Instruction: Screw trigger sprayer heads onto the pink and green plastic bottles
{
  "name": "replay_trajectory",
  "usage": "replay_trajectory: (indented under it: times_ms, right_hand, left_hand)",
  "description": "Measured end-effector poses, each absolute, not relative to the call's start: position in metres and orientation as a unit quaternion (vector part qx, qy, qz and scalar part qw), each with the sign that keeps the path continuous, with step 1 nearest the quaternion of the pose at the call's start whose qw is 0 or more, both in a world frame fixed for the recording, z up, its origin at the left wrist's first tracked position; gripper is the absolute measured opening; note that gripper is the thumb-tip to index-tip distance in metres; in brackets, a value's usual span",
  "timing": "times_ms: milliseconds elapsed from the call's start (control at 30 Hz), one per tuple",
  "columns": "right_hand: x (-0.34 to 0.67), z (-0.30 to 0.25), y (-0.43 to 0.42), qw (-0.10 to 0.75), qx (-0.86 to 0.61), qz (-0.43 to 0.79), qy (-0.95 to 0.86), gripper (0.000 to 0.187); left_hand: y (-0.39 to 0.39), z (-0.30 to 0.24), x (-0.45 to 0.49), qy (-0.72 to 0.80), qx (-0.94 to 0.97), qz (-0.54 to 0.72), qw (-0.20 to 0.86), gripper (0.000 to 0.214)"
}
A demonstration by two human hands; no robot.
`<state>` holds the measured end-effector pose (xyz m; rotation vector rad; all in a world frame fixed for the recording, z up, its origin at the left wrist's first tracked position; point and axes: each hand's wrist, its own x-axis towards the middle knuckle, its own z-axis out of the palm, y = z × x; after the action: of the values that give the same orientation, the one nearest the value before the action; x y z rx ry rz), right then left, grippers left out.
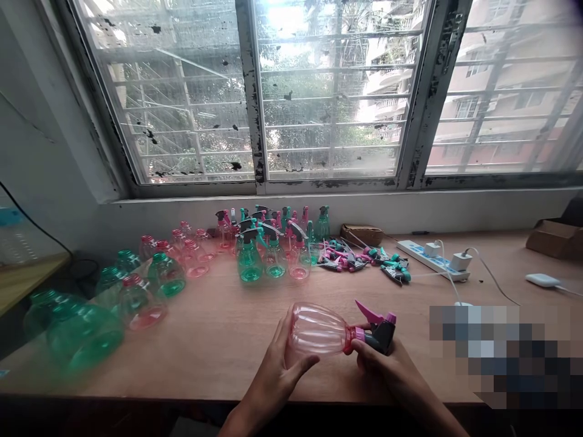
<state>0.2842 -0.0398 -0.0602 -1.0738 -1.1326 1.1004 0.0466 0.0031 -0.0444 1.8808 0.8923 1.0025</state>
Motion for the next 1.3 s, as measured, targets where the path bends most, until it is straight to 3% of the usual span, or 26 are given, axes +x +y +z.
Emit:
replay_trajectory:
  times_ms: [200, 367, 633, 800, 1067, 1300]
  right_hand:
    - [0.283, -0.059, -0.039, 0.589, -0.448, 0.474, -0.478, 0.039]
    - [0.282, -0.056, -0.041, 0.588, -0.461, 0.469, -0.470, 0.040]
    - [0.283, -0.057, -0.042, 0.593, -0.441, 0.485, -0.467, 0.036]
    - [0.285, -0.063, -0.040, 0.582, -0.442, 0.479, -0.487, 0.036]
    - [0.288, -0.068, -0.038, 0.594, -0.439, 0.473, -0.480, 0.033]
    - [0.284, -0.059, -0.041, 0.573, -0.454, 0.474, -0.491, 0.040]
  left_hand:
    - [0.002, -0.046, 0.046, 0.362, 0.726, 0.396, 0.429, 0.091]
    - [0.001, -0.041, 0.046, 0.367, 0.737, 0.403, 0.400, 0.081]
    - [-0.001, -0.042, 0.048, 0.365, 0.724, 0.402, 0.424, 0.088]
    - [0.002, -0.040, 0.048, 0.374, 0.730, 0.393, 0.416, 0.071]
    - [0.001, -0.043, 0.048, 0.369, 0.737, 0.402, 0.399, 0.090]
    - [0.004, -0.043, 0.047, 0.374, 0.733, 0.413, 0.390, 0.080]
